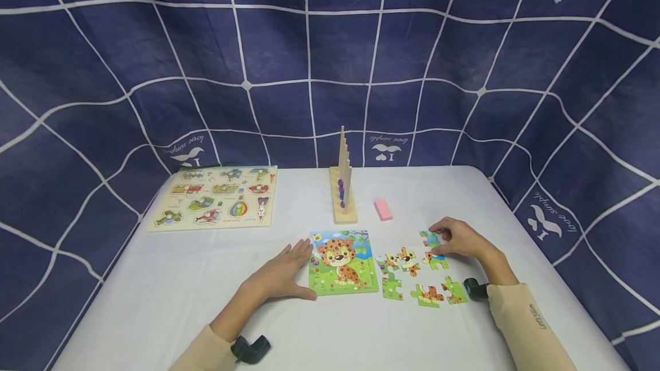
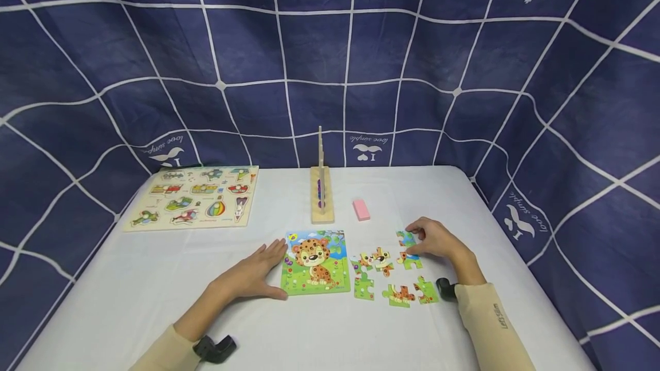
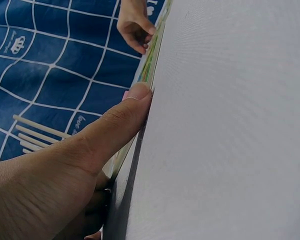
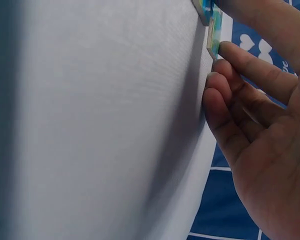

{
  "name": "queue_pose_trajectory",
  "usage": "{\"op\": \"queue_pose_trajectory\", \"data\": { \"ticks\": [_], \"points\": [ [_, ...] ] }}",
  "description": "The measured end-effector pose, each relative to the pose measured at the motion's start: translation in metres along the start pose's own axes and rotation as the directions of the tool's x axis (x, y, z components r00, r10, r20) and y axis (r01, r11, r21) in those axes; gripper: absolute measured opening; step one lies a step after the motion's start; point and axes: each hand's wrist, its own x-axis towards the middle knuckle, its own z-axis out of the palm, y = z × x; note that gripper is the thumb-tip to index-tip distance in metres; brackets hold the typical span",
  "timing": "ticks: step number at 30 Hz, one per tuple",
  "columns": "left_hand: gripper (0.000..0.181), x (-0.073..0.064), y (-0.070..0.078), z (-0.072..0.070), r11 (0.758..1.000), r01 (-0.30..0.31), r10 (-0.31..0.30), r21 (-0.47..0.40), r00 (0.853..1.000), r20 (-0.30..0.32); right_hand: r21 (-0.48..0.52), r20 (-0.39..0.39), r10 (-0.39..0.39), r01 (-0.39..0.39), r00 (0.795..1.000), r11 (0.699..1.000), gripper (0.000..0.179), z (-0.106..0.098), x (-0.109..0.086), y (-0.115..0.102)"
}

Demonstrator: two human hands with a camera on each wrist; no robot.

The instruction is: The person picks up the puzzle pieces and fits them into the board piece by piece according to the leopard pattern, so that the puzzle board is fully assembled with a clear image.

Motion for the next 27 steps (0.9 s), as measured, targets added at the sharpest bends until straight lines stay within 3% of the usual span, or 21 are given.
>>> {"op": "queue_pose_trajectory", "data": {
  "ticks": [6,17,27],
  "points": [
    [0.119,0.0010,-0.0006,0.0013,1.000,0.004,-0.004,-0.008,1.000,0.008,0.018,0.004,0.007,-0.007,1.000,1.000,0.057,0.0004,-0.0009,-0.0001],
    [0.118,0.0003,-0.0007,-0.0001,1.000,-0.009,0.009,0.010,1.000,-0.007,-0.023,-0.038,-0.058,0.057,0.998,0.998,0.052,-0.0001,-0.0022,-0.0081],
    [0.117,0.0000,-0.0010,0.0007,1.000,-0.009,0.009,0.011,1.000,-0.011,-0.056,-0.071,0.004,-0.008,0.997,0.998,0.053,0.0009,-0.0032,-0.0073]
  ]
}}
